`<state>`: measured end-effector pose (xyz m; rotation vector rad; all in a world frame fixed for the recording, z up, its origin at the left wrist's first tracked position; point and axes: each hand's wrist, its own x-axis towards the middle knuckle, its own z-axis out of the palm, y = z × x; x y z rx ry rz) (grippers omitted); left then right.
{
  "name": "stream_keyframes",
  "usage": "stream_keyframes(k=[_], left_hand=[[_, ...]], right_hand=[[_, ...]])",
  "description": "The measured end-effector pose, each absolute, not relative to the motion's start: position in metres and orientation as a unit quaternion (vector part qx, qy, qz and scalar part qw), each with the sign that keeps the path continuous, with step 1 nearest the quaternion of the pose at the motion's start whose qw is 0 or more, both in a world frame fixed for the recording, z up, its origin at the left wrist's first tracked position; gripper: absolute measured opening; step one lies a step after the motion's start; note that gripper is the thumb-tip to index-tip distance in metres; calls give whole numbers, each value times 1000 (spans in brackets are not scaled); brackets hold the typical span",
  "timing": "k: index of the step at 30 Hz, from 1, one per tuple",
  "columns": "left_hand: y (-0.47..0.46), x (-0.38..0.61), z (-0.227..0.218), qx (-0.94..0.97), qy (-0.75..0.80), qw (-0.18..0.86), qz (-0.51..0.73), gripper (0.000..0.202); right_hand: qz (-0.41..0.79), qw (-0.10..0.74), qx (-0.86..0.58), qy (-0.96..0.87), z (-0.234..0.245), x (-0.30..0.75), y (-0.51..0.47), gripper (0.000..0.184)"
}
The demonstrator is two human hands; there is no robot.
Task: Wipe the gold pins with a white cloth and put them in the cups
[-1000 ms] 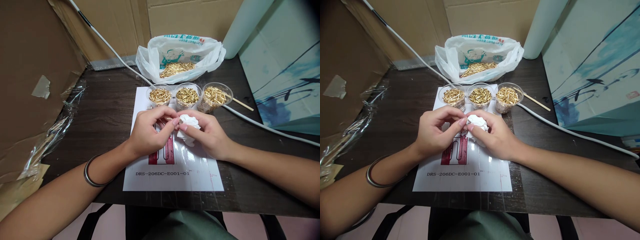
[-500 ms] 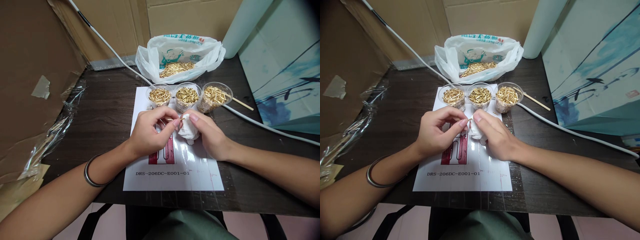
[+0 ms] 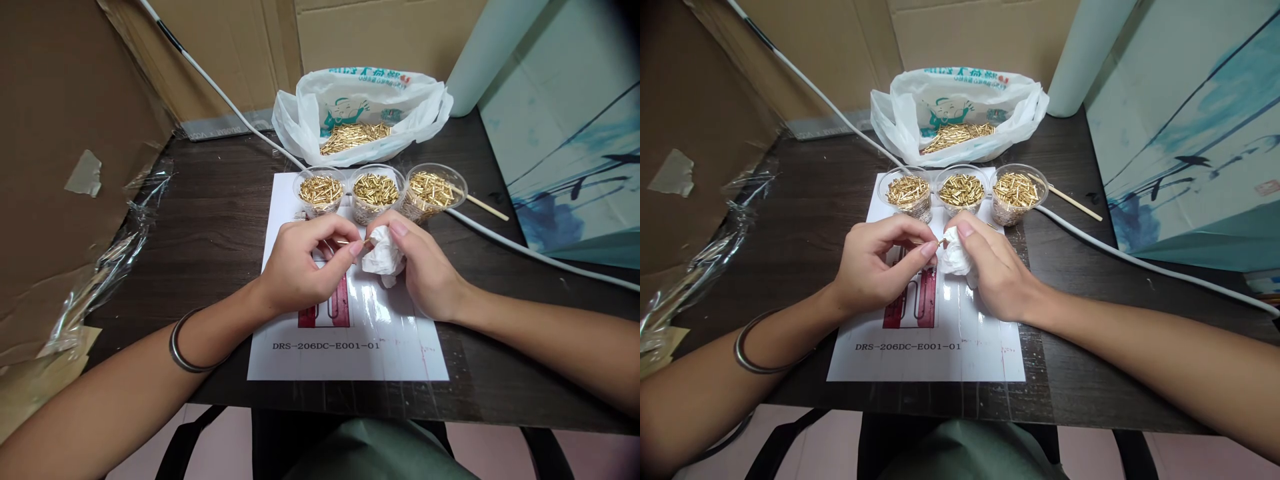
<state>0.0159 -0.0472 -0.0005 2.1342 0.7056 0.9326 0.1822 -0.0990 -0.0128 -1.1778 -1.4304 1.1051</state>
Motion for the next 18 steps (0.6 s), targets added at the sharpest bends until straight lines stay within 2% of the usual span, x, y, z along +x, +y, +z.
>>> stream_keyframes(k=[8,18], left_hand=[[-46,16,-1,822,271,345,362,6],[-47,16,0,820,268,357,358,5]], right_hand=[[411,423,-502,-633,-10,185,-99,28],[405,398,-487,-663,-11,186,-99,33]])
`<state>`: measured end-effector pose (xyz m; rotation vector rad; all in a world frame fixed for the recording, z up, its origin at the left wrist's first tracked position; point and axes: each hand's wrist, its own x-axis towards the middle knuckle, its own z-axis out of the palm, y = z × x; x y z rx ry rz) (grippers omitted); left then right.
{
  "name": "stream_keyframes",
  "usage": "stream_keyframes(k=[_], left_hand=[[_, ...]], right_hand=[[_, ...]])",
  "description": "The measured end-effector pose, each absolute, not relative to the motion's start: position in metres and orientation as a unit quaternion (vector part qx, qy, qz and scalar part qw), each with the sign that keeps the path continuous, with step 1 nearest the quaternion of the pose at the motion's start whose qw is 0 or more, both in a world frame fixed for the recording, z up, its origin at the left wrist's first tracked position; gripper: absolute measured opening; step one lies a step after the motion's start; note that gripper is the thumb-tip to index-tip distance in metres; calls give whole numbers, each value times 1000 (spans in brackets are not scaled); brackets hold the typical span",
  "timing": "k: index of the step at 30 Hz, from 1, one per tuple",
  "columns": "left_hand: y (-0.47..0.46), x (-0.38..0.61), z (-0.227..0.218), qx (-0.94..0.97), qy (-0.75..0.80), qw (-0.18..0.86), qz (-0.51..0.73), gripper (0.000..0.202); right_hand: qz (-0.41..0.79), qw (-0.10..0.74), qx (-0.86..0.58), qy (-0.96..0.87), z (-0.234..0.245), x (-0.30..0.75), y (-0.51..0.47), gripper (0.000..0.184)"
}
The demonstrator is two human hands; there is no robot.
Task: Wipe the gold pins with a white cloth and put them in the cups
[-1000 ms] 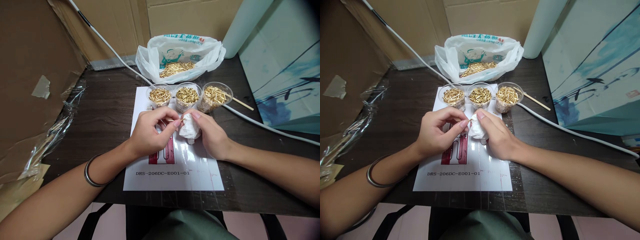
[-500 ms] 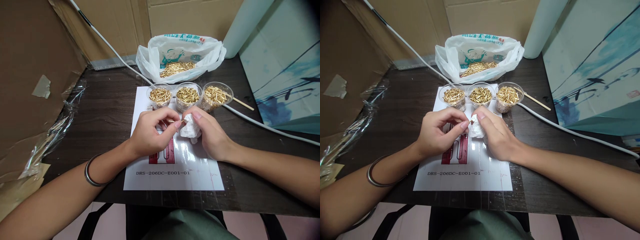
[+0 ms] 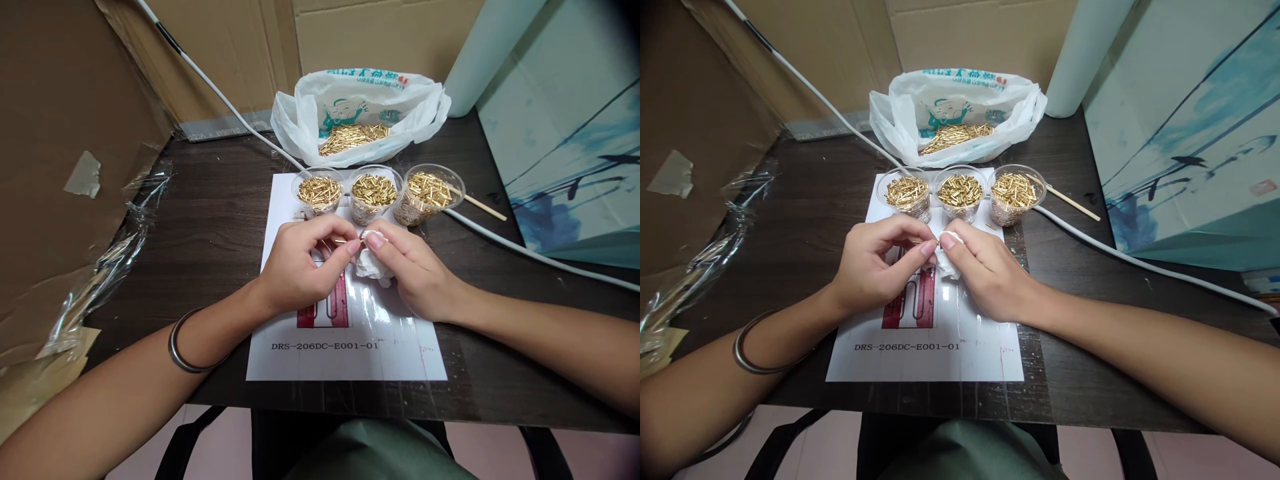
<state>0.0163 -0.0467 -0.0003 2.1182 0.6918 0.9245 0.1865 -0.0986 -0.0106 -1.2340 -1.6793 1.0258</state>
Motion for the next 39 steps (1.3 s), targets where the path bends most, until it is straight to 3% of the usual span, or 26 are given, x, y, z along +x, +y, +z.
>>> stream_keyframes(k=[10,16,24,32,39], left_hand=[[-47,17,1,819,260,365,358,5],[-47,17,1,820,265,369,349,6],[-48,19,1,796,306,378,359,12],[-47,18,4,814,344,364,294,37],[-45,20,-2,807,336,408,263,26]], right_hand=[[452,415,-475,-631,-14,186,-98,38],[393,390,-474,-685,-11,188,-97,35],[350,444,-474,-675,-13,186,-95,33],[366,472,-469,-651,-14,186,-96,35],[389,481,-471,-628,-14,185,-94,35]])
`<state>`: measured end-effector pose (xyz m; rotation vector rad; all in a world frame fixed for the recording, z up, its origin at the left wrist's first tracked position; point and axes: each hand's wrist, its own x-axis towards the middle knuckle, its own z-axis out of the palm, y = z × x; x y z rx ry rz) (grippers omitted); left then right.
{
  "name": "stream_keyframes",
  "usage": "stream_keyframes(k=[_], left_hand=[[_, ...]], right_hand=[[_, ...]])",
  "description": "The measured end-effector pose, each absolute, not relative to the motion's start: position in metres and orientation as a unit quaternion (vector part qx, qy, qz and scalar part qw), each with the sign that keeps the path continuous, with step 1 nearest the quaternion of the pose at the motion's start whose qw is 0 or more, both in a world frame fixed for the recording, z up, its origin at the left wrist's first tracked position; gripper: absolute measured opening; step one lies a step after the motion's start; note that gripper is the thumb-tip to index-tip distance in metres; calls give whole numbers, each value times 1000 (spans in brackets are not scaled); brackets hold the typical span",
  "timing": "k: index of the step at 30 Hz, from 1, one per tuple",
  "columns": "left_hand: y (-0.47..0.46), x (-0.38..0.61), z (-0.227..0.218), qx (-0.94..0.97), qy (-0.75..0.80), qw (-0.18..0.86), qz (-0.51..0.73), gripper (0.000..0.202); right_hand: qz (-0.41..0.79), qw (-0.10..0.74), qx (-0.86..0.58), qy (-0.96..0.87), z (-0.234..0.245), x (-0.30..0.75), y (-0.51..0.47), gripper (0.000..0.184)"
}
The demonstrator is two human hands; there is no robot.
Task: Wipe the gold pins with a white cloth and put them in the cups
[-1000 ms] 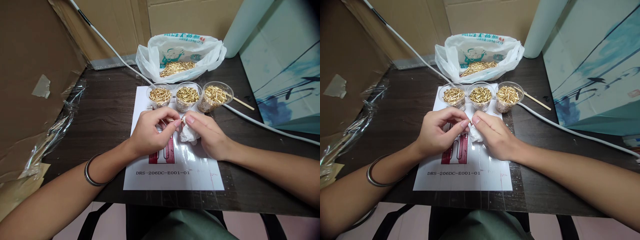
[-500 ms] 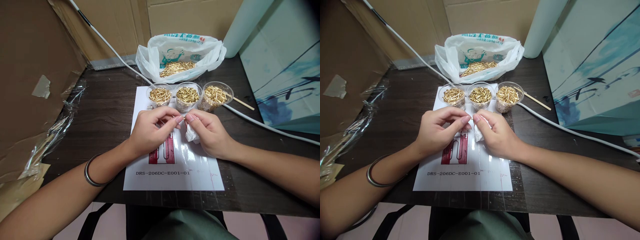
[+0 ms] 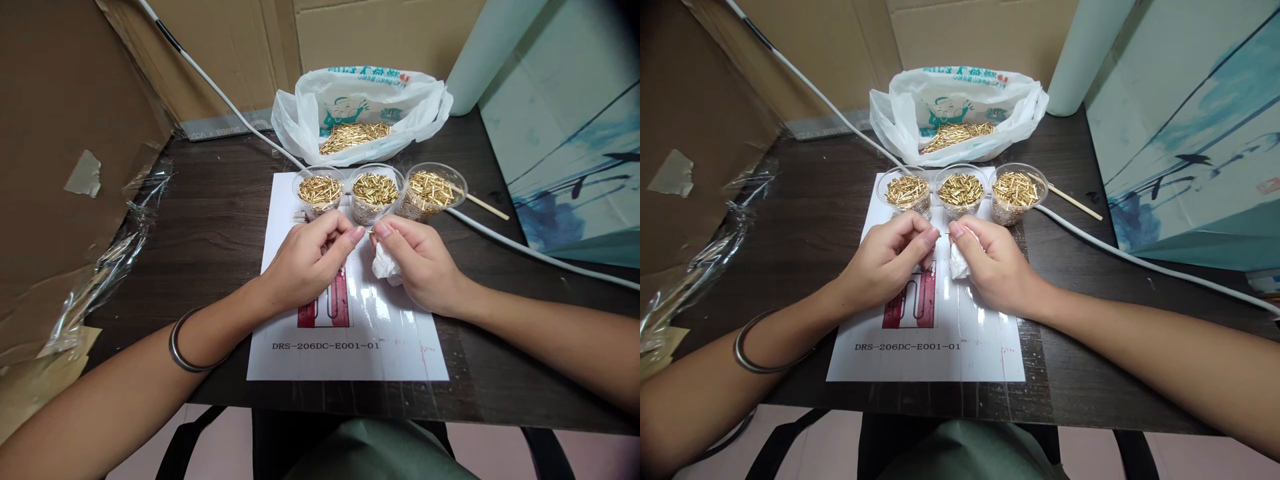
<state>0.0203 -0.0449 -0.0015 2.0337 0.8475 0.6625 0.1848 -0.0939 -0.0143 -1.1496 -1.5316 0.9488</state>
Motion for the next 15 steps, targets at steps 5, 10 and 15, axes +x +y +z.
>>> stream_keyframes(k=[5,10,15], left_hand=[[-44,20,-4,803,330,389,307,18],[-45,20,-3,791,314,421,314,15],[-45,20,-4,768,292,471,322,15]], right_hand=[[388,480,-479,-624,-13,185,-94,36],[389,482,-481,-621,-13,184,-94,35],[393,486,-468,-625,-13,184,-94,33]])
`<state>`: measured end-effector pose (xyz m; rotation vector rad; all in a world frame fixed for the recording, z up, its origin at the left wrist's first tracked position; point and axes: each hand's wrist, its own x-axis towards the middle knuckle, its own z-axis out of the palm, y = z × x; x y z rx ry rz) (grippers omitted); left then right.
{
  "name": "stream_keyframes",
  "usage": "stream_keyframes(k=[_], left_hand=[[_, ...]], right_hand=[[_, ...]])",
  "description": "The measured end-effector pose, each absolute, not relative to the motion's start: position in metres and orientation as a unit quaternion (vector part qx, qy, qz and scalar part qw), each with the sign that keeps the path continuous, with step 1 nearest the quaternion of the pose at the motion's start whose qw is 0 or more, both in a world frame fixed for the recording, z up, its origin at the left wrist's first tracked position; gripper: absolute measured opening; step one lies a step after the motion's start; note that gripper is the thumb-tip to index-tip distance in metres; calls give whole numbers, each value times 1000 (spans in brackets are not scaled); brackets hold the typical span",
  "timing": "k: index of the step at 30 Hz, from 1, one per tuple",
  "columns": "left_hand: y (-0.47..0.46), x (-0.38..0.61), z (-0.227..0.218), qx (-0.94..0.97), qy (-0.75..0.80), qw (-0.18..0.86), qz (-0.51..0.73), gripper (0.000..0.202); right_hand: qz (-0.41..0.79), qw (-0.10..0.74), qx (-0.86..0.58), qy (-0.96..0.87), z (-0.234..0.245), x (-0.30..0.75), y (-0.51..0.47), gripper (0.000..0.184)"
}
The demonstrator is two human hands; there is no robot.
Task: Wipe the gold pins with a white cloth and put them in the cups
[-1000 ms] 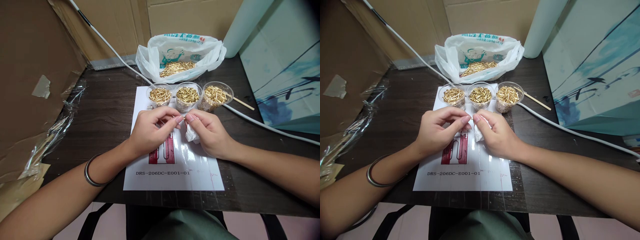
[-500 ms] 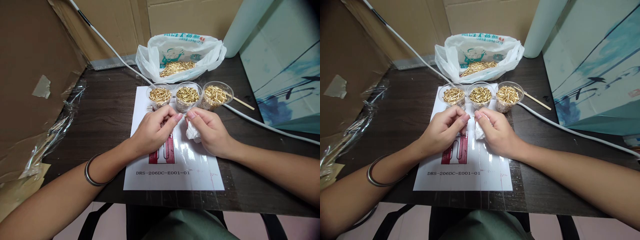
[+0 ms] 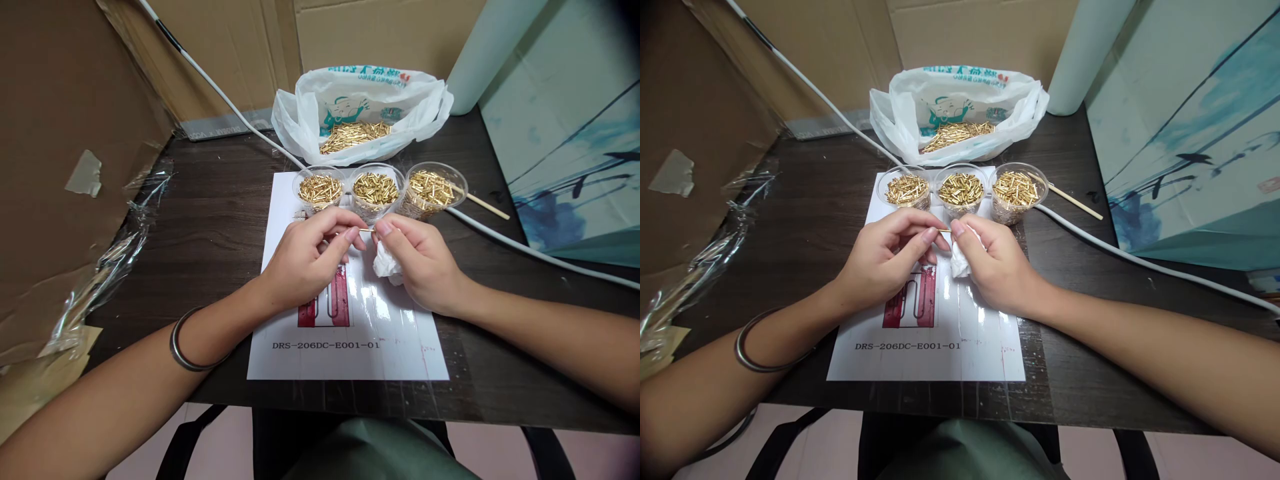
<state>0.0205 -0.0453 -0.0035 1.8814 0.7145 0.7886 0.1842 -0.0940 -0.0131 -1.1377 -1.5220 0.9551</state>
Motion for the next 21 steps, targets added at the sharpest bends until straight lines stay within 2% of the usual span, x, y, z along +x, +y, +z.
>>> stream_keyframes(k=[10,21], left_hand=[[-46,21,-2,752,297,489,327,14],[-43,17,3,850,296,343,270,19]], right_hand=[[393,482,-473,-624,-13,186,-94,34],[392,461,-483,-633,-14,186,-93,34]])
